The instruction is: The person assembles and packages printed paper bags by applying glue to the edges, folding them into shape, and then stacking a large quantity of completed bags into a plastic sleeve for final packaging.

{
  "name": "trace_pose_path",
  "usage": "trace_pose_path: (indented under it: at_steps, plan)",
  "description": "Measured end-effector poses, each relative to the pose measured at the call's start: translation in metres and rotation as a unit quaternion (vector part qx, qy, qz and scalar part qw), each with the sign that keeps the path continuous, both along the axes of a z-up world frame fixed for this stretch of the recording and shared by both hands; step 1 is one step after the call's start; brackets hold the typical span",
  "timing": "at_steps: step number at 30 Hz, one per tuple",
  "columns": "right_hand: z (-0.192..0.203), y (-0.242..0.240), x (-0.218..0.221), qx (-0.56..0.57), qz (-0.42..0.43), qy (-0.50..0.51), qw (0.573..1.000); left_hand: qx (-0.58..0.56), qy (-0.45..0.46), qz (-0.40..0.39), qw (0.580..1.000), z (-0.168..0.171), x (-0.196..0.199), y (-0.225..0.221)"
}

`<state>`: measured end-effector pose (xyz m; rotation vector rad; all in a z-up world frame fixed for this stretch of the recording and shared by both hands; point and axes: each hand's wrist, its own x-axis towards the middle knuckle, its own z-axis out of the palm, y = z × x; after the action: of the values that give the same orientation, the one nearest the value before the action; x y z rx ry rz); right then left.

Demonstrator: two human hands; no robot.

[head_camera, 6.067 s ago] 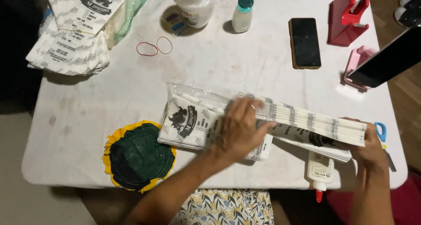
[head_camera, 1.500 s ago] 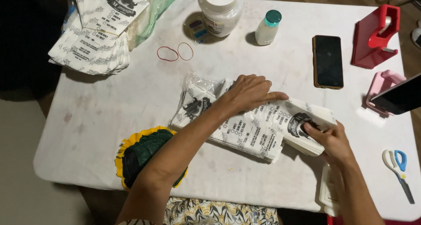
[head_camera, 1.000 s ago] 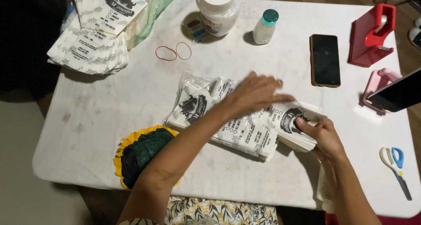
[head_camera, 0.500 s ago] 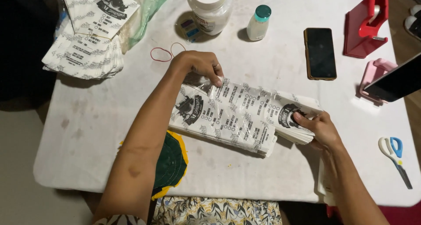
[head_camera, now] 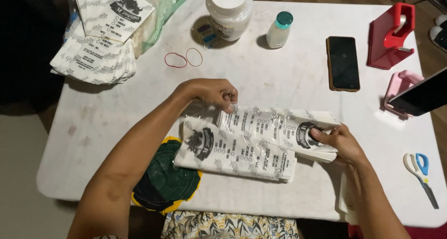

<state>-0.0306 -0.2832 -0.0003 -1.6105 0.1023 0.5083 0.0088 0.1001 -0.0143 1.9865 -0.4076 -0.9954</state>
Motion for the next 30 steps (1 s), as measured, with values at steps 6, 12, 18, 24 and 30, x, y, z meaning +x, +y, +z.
trace_pose_path:
  at_steps: [6,12,18,24,30]
  plan:
    - [0.021,0.02,0.001,-0.032,0.028,0.041,0.998,0.019,0.019,-0.013,1.0,-0.002,-0.002,0.007]
    - [0.019,0.019,-0.002,-0.019,0.034,0.022,0.999,0.024,-0.025,0.063,0.997,-0.011,-0.004,0.007]
    - [0.01,0.013,-0.003,0.0,0.035,0.002,0.999,-0.026,0.016,0.078,0.996,0.0,-0.013,0.009]
    - [-0.022,0.001,0.002,0.01,0.034,-0.014,0.999,-0.072,0.007,0.043,0.996,-0.002,-0.02,0.0]
    - [-0.024,0.011,-0.001,-0.094,-0.026,0.054,0.994,-0.078,-0.046,0.028,0.995,-0.021,-0.015,0.005]
